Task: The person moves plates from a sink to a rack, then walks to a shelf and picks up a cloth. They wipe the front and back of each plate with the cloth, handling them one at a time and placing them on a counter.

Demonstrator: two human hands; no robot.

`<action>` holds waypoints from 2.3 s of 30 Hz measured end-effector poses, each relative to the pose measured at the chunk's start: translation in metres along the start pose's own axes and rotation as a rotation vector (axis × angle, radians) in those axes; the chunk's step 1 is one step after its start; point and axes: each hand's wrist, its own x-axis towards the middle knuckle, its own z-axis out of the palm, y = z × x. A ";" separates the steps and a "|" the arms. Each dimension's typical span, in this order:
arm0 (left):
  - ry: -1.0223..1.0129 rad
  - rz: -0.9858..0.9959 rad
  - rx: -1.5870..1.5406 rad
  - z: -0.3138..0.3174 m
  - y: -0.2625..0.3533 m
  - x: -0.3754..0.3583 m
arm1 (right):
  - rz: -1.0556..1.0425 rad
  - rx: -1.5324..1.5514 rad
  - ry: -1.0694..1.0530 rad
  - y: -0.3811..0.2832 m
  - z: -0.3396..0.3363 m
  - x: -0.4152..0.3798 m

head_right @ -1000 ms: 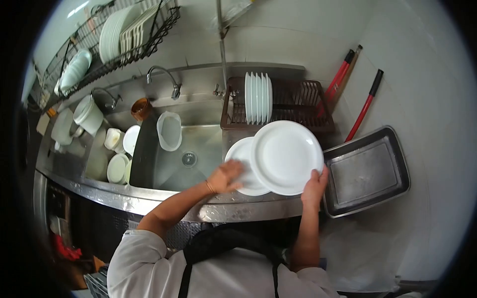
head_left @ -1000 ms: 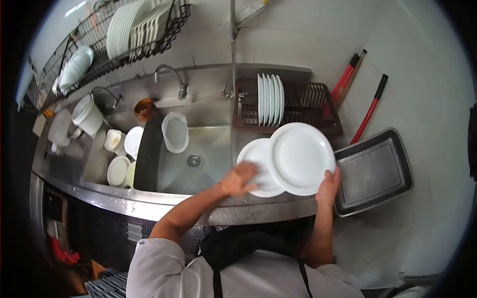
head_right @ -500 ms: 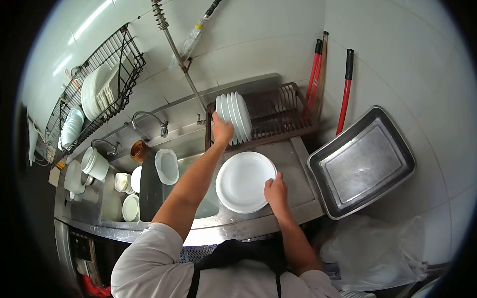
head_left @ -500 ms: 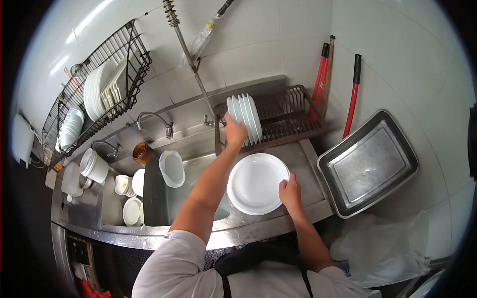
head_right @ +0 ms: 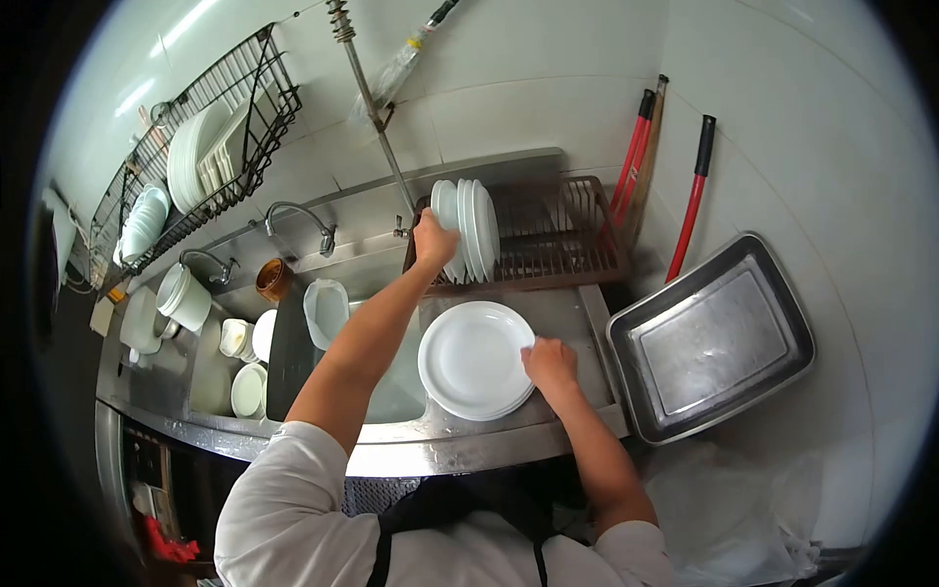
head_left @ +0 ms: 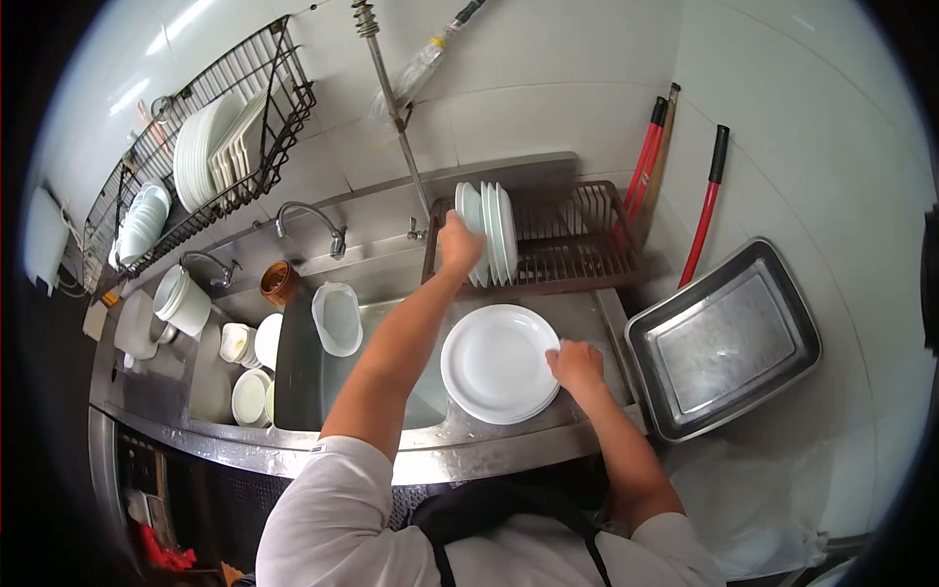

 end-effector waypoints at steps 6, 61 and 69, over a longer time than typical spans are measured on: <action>0.046 0.097 -0.010 -0.011 -0.018 -0.012 | -0.284 0.157 0.500 -0.044 -0.014 0.056; -0.363 0.970 -0.075 -0.090 -0.110 -0.213 | -0.031 0.353 0.528 -0.158 -0.011 0.191; -0.159 0.617 0.368 -0.043 -0.126 -0.079 | 0.097 0.411 0.663 -0.170 0.002 0.189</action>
